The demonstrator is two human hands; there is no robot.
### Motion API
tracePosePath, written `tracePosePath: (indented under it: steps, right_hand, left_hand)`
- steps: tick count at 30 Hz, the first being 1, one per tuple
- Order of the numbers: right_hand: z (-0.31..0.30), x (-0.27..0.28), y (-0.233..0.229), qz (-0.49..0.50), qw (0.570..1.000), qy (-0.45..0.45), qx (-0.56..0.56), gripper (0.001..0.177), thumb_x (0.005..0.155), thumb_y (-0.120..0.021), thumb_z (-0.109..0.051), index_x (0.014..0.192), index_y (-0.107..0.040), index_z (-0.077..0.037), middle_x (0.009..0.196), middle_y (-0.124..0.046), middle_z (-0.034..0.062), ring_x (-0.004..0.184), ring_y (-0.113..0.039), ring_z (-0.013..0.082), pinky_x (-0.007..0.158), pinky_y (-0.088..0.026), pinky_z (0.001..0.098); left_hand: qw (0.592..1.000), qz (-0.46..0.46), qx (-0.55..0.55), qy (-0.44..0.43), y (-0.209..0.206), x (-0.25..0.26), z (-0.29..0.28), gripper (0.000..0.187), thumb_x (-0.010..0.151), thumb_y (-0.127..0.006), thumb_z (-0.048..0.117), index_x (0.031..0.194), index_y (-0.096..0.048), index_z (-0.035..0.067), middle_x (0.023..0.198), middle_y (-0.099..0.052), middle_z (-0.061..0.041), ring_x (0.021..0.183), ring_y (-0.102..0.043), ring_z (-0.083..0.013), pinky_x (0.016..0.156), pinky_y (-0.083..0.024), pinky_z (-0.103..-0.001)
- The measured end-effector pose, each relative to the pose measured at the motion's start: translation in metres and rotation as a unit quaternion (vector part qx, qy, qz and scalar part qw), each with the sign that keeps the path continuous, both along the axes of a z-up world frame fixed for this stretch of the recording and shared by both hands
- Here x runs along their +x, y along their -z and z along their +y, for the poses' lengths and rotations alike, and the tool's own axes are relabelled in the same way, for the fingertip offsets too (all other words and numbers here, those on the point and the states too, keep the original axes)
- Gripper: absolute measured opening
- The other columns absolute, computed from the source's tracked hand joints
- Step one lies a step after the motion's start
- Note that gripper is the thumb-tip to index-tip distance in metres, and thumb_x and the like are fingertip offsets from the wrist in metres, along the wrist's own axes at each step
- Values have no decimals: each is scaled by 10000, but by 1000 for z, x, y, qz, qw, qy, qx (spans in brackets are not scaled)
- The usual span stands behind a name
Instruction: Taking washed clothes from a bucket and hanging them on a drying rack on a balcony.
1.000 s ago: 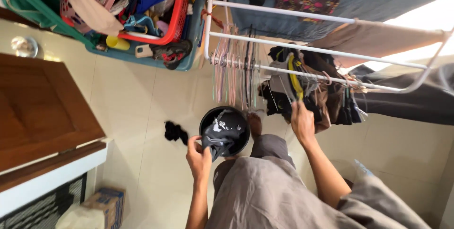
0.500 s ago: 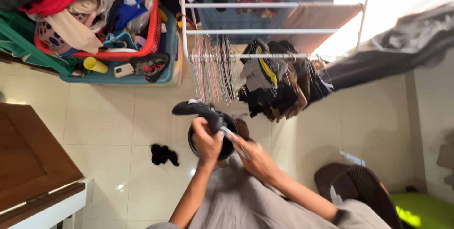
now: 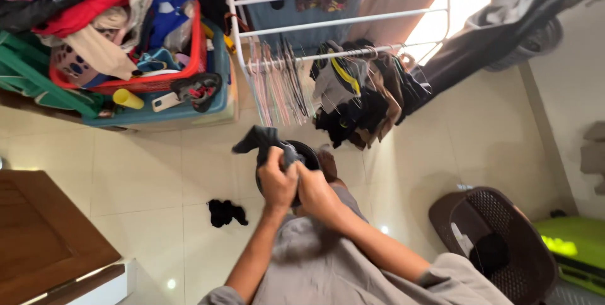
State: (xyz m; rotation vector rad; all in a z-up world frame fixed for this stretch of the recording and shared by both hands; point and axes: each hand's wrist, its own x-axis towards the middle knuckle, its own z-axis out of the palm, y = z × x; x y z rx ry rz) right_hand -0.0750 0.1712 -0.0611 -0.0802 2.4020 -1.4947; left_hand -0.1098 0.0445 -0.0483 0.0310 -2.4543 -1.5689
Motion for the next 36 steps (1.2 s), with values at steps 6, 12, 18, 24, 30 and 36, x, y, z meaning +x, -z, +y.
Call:
tracePosePath:
  steps: [6, 12, 18, 24, 30, 36]
  right_hand:
    - [14, 1, 23, 125, 960, 51, -245, 264, 984, -498, 22, 1206, -642, 14, 1162, -647, 152, 1084, -606, 233, 1004, -498, 349]
    - [60, 19, -96, 203, 913, -201, -292, 549, 1062, -538, -403, 1423, -597, 6, 1589, -454, 178, 1516, -381, 330, 1271, -269, 444]
    - [89, -36, -65, 237, 928, -283, -46, 778, 1063, -353, -587, 1426, -600, 55, 1446, -553, 248, 1190, -566, 399, 1022, -463, 429]
    - [128, -36, -117, 494, 782, -309, 219, 522, 868, -694, -543, 747, -628, -40, 793, -542, 90, 736, -571, 270, 700, -473, 386]
    - [140, -48, -201, 504, 745, -344, 270, 533, 862, -749, -516, 625, -568, -74, 665, -469, 56, 617, -503, 245, 633, -446, 386]
    - [116, -50, -227, 597, 704, -244, 298, 498, 881, -727, -468, 1022, -792, 6, 690, -436, 42, 626, -472, 189, 620, -410, 345]
  left_hand:
    - [960, 41, -122, 249, -107, 2, -23, 337, 800, -733, 186, 1066, -573, 52, 876, -641, -181, 831, -649, -381, 772, -488, -471]
    - [861, 247, -262, 358, -182, -32, -76, 160, 770, -727, 94, 926, -716, 126, 881, -711, -37, 867, -694, -245, 989, -438, -489]
    - [920, 249, -149, 264, -219, -34, -95, 173, 847, -622, -63, 936, -675, 75, 862, -677, -48, 820, -678, -238, 729, -517, -355]
    - [857, 336, -383, 71, -212, -59, -149, 125, 872, -752, -1, 930, -710, 102, 835, -635, -37, 785, -576, -269, 650, -445, -380]
    - [875, 334, -336, 100, -167, -52, -163, 70, 898, -691, 17, 930, -657, 70, 876, -613, -77, 875, -582, -297, 789, -416, -423]
    - [882, 320, -324, 120, -143, -25, -132, 128, 854, -694, 33, 962, -662, 95, 974, -629, -74, 987, -574, -314, 870, -387, -472]
